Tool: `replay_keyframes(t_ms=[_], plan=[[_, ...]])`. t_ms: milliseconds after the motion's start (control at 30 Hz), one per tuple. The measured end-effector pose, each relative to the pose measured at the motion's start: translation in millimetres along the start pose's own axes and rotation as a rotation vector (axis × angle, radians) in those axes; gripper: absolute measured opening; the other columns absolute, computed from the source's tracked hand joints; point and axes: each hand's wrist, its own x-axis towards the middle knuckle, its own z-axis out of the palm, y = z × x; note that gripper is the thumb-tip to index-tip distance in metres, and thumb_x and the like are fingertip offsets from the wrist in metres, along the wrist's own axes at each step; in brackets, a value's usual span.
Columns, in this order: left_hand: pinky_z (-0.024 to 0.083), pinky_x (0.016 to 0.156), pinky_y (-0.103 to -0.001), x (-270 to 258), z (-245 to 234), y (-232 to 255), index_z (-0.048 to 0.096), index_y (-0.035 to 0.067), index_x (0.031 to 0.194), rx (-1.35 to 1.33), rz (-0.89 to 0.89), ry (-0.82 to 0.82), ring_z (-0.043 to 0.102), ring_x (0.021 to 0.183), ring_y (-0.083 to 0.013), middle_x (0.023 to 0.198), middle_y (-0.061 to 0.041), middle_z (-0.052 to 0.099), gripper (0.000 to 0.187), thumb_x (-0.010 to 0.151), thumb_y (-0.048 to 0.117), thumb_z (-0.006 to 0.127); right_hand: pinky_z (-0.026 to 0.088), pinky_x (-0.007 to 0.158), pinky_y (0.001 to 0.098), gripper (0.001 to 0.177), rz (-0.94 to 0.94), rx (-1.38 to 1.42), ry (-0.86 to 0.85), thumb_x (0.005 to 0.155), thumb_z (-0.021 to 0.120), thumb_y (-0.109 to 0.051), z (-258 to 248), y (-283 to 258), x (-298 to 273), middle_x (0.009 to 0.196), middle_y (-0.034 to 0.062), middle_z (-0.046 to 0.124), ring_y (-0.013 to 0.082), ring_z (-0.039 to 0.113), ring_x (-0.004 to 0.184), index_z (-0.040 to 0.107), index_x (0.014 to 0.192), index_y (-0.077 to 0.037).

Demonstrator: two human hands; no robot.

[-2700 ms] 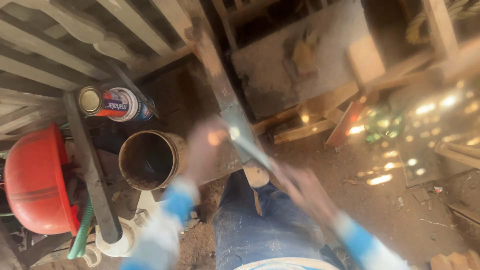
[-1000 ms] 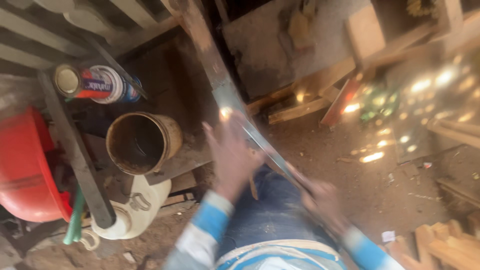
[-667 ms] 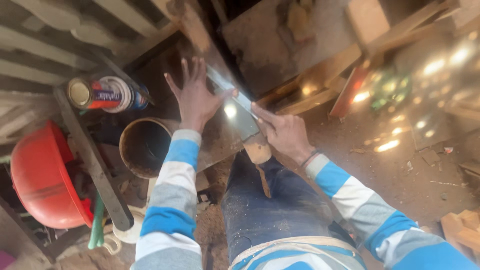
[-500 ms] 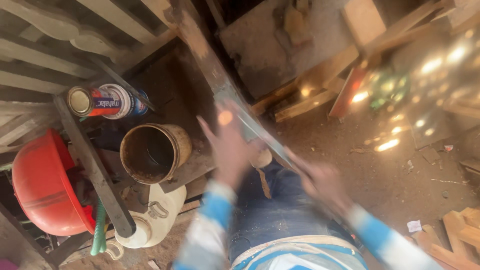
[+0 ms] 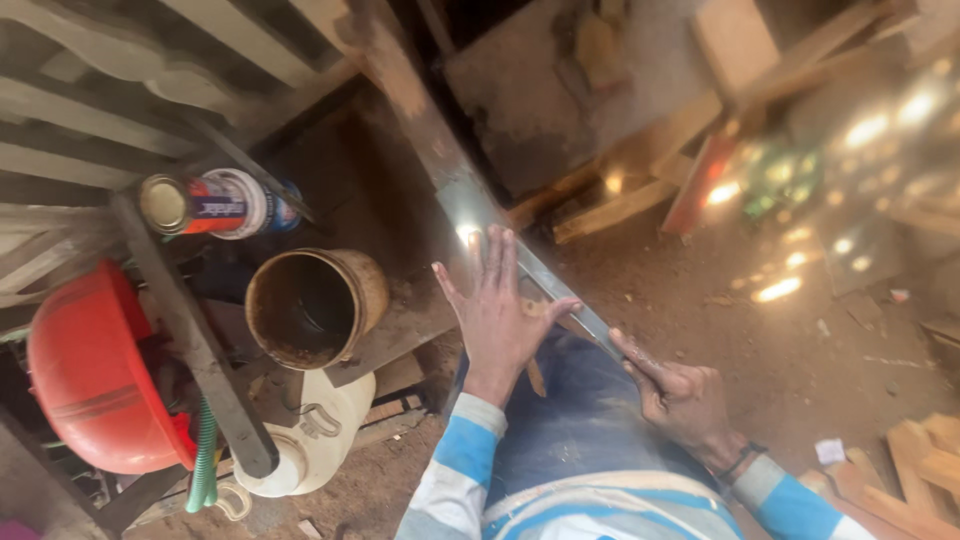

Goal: The person rubs a metal file against the edge of a long metal strip while supporting it on a wooden beam, then dips the metal strip into a container of dark liquid.

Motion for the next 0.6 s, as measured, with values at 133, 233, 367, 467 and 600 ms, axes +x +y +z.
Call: replay_keyframes(t_ms=[133, 233, 367, 467, 600], plan=[[-0.012, 0.124, -0.067, 22.9, -13.2, -11.5, 0.022, 0.008, 0.162, -0.042, -0.015, 0.023, 0.021, 0.158, -0.0241, 0.166, -0.009, 0.035, 0.123, 0.074, 0.082, 0.064, 0.051, 0.051, 0.0426, 0.057, 0.189, -0.166, -0.278, 0.091, 0.063, -0.017, 18.6, 20.2, 7.7, 0.060, 0.0123, 0.065, 0.0269, 0.062, 0.047, 0.059, 0.146, -0.029], [-0.012, 0.122, -0.068, 16.5, -32.1, -5.6, 0.025, 0.005, 0.161, -0.004, 0.056, 0.148, 0.021, 0.157, -0.0263, 0.166, -0.015, 0.034, 0.121, 0.075, 0.081, 0.063, 0.051, 0.052, 0.0426, 0.058, 0.243, -0.088, -0.271, 0.090, 0.064, -0.014, 19.6, 9.2, 13.5, 0.058, 0.0125, 0.064, 0.0266, 0.061, 0.045, 0.058, 0.145, -0.029], [-0.012, 0.114, -0.068, -11.1, -11.0, 8.4, 0.028, 0.004, 0.153, -0.068, 0.048, 0.193, 0.021, 0.151, -0.0327, 0.161, -0.020, 0.033, 0.125, 0.062, 0.081, 0.067, 0.053, 0.052, 0.0350, 0.062, 0.079, -0.035, -0.115, 0.090, 0.065, -0.016, 1.6, -4.7, -2.5, 0.075, 0.0092, 0.074, 0.0207, 0.068, 0.054, 0.054, 0.147, -0.036], [-0.013, 0.117, -0.067, 38.0, -8.1, -48.4, 0.027, 0.002, 0.155, 0.131, -0.013, 0.117, 0.018, 0.154, -0.0359, 0.163, -0.018, 0.031, 0.120, 0.072, 0.079, 0.068, 0.051, 0.053, 0.0398, 0.067, 0.171, -0.102, -0.372, 0.085, 0.061, -0.010, 45.0, 21.8, 46.9, 0.053, 0.0105, 0.063, 0.0241, 0.059, 0.042, 0.053, 0.149, -0.029], [-0.012, 0.117, -0.067, 146.5, -44.0, -125.0, 0.030, 0.006, 0.156, 0.102, -0.123, 0.085, 0.016, 0.154, -0.0354, 0.164, -0.018, 0.028, 0.117, 0.075, 0.084, 0.063, 0.050, 0.053, 0.0430, 0.040, -0.044, -0.089, -0.152, 0.099, 0.061, -0.020, 127.8, 54.0, 159.1, 0.065, 0.0162, 0.067, 0.0303, 0.064, 0.052, 0.067, 0.138, -0.026]])
